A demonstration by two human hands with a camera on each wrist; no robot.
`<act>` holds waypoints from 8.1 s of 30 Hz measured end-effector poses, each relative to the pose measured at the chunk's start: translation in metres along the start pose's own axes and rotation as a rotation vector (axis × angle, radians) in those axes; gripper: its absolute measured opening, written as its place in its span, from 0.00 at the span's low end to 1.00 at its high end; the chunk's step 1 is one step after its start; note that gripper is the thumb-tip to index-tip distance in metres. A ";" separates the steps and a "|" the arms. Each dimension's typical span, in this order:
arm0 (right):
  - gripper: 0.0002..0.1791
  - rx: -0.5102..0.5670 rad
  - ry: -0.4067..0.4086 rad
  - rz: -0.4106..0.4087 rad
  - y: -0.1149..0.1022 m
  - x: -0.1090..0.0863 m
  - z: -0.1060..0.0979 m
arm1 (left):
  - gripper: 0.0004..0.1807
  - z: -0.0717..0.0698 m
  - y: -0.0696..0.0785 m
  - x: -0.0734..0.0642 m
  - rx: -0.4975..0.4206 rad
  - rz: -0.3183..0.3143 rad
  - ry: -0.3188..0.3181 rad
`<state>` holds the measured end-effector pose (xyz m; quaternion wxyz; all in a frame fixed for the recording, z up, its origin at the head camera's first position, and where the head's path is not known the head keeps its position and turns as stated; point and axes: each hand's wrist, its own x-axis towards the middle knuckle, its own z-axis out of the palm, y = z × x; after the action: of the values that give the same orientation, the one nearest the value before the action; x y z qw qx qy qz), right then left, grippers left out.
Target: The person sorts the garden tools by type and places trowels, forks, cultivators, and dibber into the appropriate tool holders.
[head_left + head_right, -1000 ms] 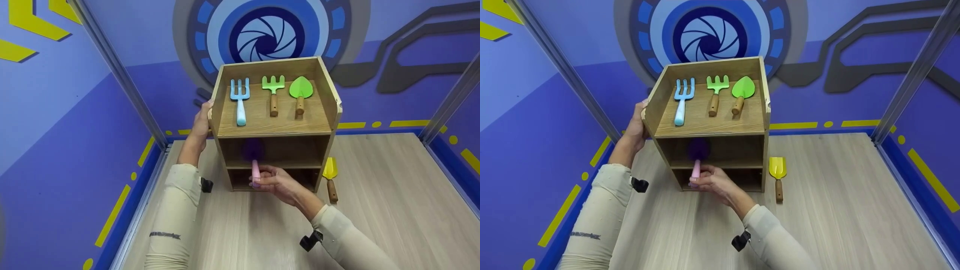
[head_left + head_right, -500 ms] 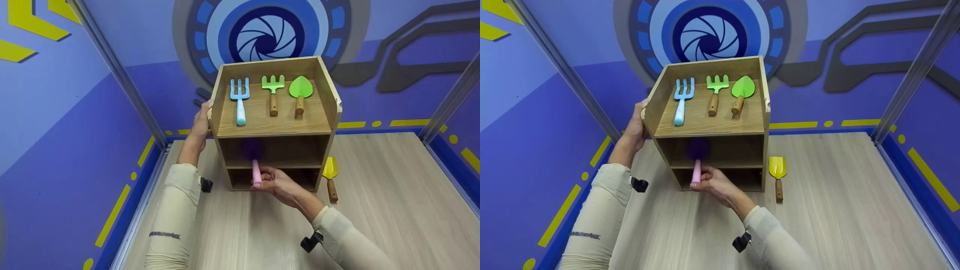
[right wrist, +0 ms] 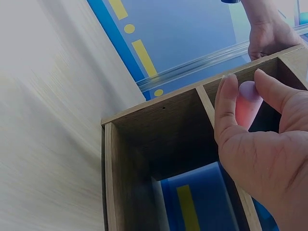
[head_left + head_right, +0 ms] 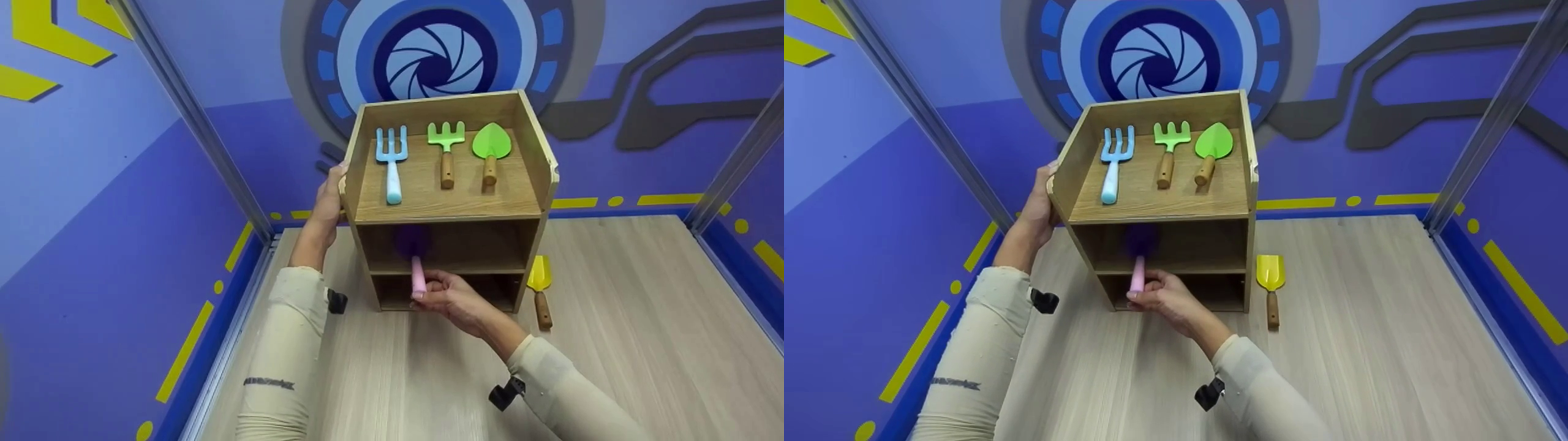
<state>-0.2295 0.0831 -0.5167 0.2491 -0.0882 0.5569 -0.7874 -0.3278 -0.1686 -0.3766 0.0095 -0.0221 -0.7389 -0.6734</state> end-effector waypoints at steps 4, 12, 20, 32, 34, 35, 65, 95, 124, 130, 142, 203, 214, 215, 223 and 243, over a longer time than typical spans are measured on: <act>0.40 0.000 0.007 -0.004 0.000 0.002 0.000 | 0.41 0.000 0.000 0.000 -0.007 -0.018 -0.002; 0.30 -0.052 0.012 -0.006 0.002 0.006 -0.001 | 0.40 0.000 0.001 0.002 0.015 0.027 -0.005; 0.19 -0.131 0.074 0.014 0.003 0.009 -0.002 | 0.40 0.000 0.000 0.000 0.019 0.018 -0.005; 0.17 -0.167 0.155 0.075 0.000 0.017 0.001 | 0.41 0.000 0.000 0.000 0.023 0.011 -0.001; 0.18 -0.168 0.167 0.084 -0.001 0.019 0.002 | 0.41 0.001 0.000 0.000 0.020 0.006 0.001; 0.18 -0.170 0.173 0.087 -0.002 0.019 0.002 | 0.41 0.001 0.000 0.000 0.016 0.003 0.002; 0.23 -0.226 0.255 0.068 -0.004 0.037 0.006 | 0.40 0.000 0.001 0.000 0.011 0.021 0.016; 0.24 -0.306 0.239 0.070 -0.004 0.029 0.003 | 0.41 0.002 0.003 -0.001 -0.020 -0.061 0.002; 0.22 -0.635 0.254 0.015 -0.006 -0.085 -0.102 | 0.41 -0.005 0.001 0.001 -0.028 -0.061 -0.017; 0.24 -0.660 0.308 0.052 0.002 -0.098 -0.123 | 0.41 -0.003 0.001 0.002 -0.046 -0.065 -0.021; 0.20 -0.613 0.509 0.105 0.012 -0.111 -0.171 | 0.42 -0.003 0.002 0.003 -0.071 -0.074 -0.020; 0.16 -0.616 0.678 0.329 0.032 -0.059 -0.196 | 0.42 -0.002 0.004 0.004 -0.064 -0.070 -0.028; 0.18 -0.499 0.616 0.372 0.031 -0.065 -0.205 | 0.43 -0.003 0.002 0.003 -0.049 -0.080 -0.024; 0.19 -0.484 0.611 0.372 0.030 -0.066 -0.206 | 0.43 -0.004 0.002 0.003 -0.046 -0.083 -0.024; 0.14 -0.393 0.570 0.347 0.028 -0.070 -0.208 | 0.41 -0.002 0.003 0.003 -0.069 -0.079 -0.017; 0.14 -0.466 0.566 0.296 0.033 -0.079 -0.211 | 0.43 -0.003 0.001 0.003 -0.053 -0.075 -0.013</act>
<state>-0.2398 0.2895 -0.6128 0.1697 0.1593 0.7741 -0.5888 -0.3312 -0.1715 -0.3754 -0.0213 0.0009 -0.7212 -0.6924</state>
